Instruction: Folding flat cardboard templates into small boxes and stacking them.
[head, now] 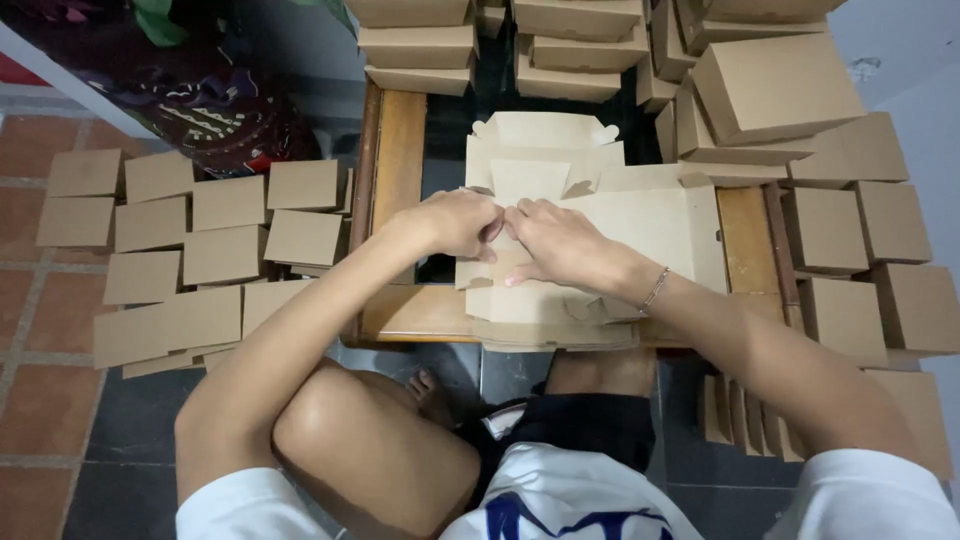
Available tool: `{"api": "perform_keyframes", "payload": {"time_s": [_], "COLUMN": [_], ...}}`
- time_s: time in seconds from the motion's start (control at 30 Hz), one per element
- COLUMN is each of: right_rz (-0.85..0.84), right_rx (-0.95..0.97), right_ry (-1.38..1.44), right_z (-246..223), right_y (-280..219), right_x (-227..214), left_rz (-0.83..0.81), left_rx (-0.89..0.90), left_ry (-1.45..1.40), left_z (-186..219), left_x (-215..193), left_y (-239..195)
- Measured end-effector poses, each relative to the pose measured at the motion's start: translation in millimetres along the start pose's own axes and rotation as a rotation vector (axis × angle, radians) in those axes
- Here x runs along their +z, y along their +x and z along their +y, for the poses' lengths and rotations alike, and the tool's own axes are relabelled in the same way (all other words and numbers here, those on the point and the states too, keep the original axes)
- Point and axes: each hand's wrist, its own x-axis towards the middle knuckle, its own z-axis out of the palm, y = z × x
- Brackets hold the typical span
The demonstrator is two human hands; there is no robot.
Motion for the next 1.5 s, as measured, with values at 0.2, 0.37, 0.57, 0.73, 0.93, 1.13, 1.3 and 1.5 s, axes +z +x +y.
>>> {"api": "perform_keyframes", "payload": {"time_s": [0.2,0.37,0.57,0.73,0.93,1.13,1.3,1.5], "right_rz": [0.034,0.064,0.094,0.120,0.067,0.012,-0.060,-0.058], "right_rx": [0.012,0.025,0.001,-0.047,0.035,0.023,-0.053,-0.082], "right_ry": [-0.037,-0.066,-0.059,-0.057,-0.008,0.095,0.082,0.079], "right_z": [2.6,1.0,2.5,22.1,42.1,50.1,56.5,52.6], "right_y": [11.9,14.5,6.1,-6.0,-31.6,-47.8,-46.2,-49.9], "right_x": [10.7,16.1,14.7,22.1,17.4,6.7,10.5,3.9], "left_rz": [0.029,0.043,0.061,0.056,0.099,0.204,0.360,0.538], "left_rx": [-0.020,-0.038,-0.039,-0.036,-0.020,0.008,0.085,0.130], "left_ry": [-0.015,0.031,0.113,0.139,0.192,0.444,0.516,0.485], "left_z": [-1.7,4.1,3.5,4.5,10.3,16.6,32.7,36.4], "left_x": [4.5,2.0,7.6,9.0,10.8,18.3,24.8,64.8], "left_y": [-1.7,-3.4,4.7,6.7,3.4,6.4,17.3,77.4]}}
